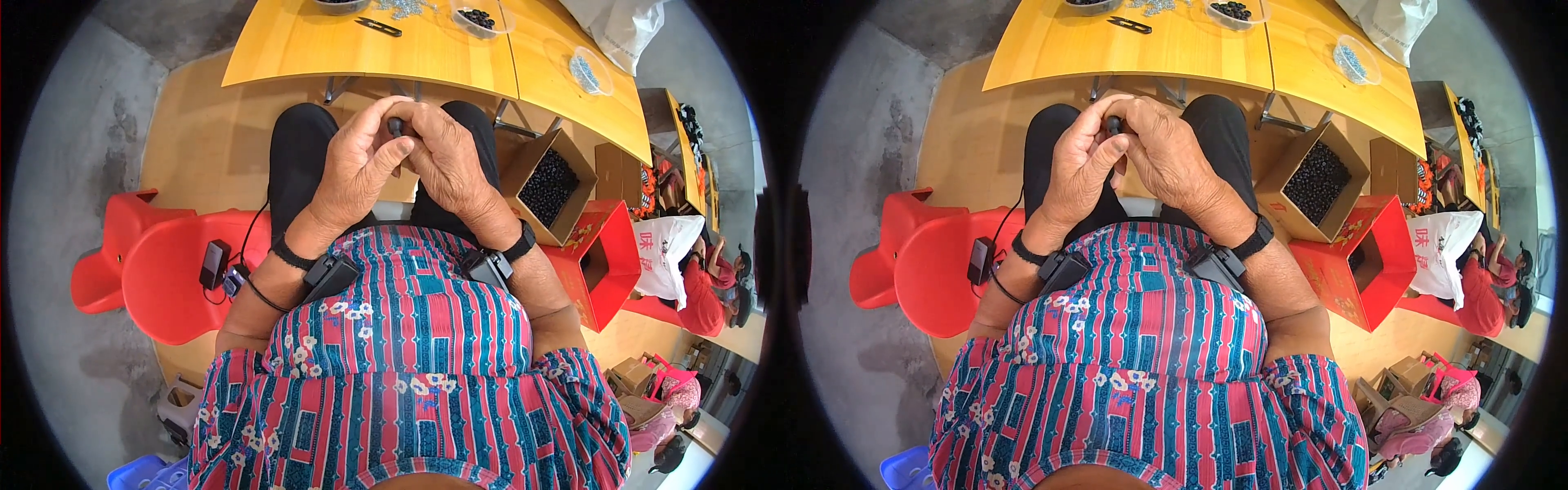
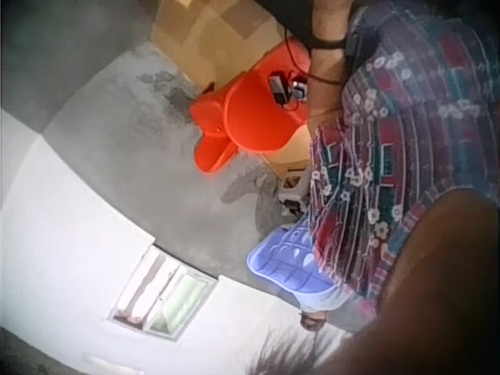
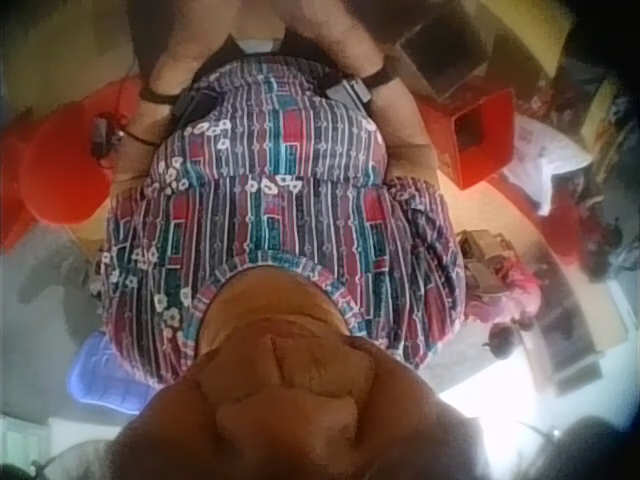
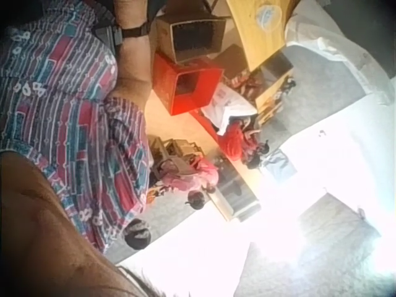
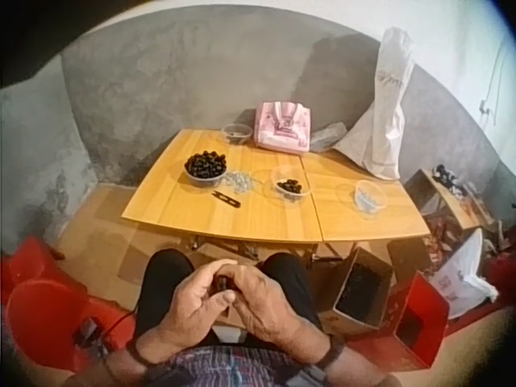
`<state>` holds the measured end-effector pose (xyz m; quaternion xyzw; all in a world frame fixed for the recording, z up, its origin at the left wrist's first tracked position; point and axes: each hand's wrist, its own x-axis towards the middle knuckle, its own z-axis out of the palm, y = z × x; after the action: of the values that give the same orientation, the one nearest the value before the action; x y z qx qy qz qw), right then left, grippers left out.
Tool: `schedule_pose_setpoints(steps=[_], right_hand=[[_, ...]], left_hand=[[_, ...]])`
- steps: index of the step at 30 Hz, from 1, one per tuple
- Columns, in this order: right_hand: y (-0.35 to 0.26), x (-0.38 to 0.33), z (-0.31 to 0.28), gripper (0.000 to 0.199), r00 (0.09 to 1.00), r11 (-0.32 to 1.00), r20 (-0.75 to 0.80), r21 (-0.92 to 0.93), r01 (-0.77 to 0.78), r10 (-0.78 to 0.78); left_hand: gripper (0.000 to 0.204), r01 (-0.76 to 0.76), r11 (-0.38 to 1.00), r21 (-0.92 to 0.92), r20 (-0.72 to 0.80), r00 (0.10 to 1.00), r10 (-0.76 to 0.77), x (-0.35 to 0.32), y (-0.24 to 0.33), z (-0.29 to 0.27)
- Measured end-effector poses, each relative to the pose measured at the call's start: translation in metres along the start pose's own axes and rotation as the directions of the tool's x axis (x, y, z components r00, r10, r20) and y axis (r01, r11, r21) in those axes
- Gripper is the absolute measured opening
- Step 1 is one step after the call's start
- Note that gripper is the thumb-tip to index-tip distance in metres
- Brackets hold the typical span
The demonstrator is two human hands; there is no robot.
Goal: The person assembles small items by inserting clear beads into black plastic pieces by hand.
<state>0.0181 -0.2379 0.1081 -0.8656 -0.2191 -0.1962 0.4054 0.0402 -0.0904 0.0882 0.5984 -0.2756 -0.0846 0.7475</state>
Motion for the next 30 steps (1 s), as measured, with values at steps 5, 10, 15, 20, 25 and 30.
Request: schedule_pose_setpoints(steps=[5, 10, 15, 20, 25, 30], right_hand=[[-0.003, 0.0, 0.001, 0.021, 1.0, 0.999, 0.01, -0.033, 0.012, -0.011], [-0.005, 0.002, 0.0, 0.019, 0.999, 0.998, 0.006, -0.049, 0.049, -0.049], [-0.004, 0.002, -0.001, 0.024, 0.998, 1.0, 0.063, -0.005, 0.003, -0.003], [0.0, 0.001, 0.004, 0.017, 0.999, 0.997, -0.009, 0.056, -0.052, 0.053], [0.016, -0.004, 0.001, 0.016, 0.959, 0.866, 0.079, 0.413, -0.281, 0.273], [0.021, -0.011, -0.002, 0.027, 0.883, 0.418, 0.288, 0.798, -0.435, 0.37]], left_hand=[[0.039, 0.004, 1.0, -0.017, -0.017, 1.0, -0.004, -0.002, 0.0, 0.002], [0.036, -0.007, 1.0, -0.006, -0.022, 1.0, 0.007, -0.001, 0.001, 0.002], [0.03, -0.011, 1.0, 0.014, -0.061, 0.998, 0.012, -0.001, 0.002, 0.004], [0.027, 0.001, 1.0, 0.002, -0.091, 0.996, -0.001, 0.0, -0.004, 0.007], [0.031, 0.043, 0.989, -0.138, -0.083, 0.995, -0.055, 0.004, -0.006, 0.009], [0.039, 0.149, 0.915, -0.375, -0.022, 0.985, -0.17, -0.001, -0.009, -0.002]])
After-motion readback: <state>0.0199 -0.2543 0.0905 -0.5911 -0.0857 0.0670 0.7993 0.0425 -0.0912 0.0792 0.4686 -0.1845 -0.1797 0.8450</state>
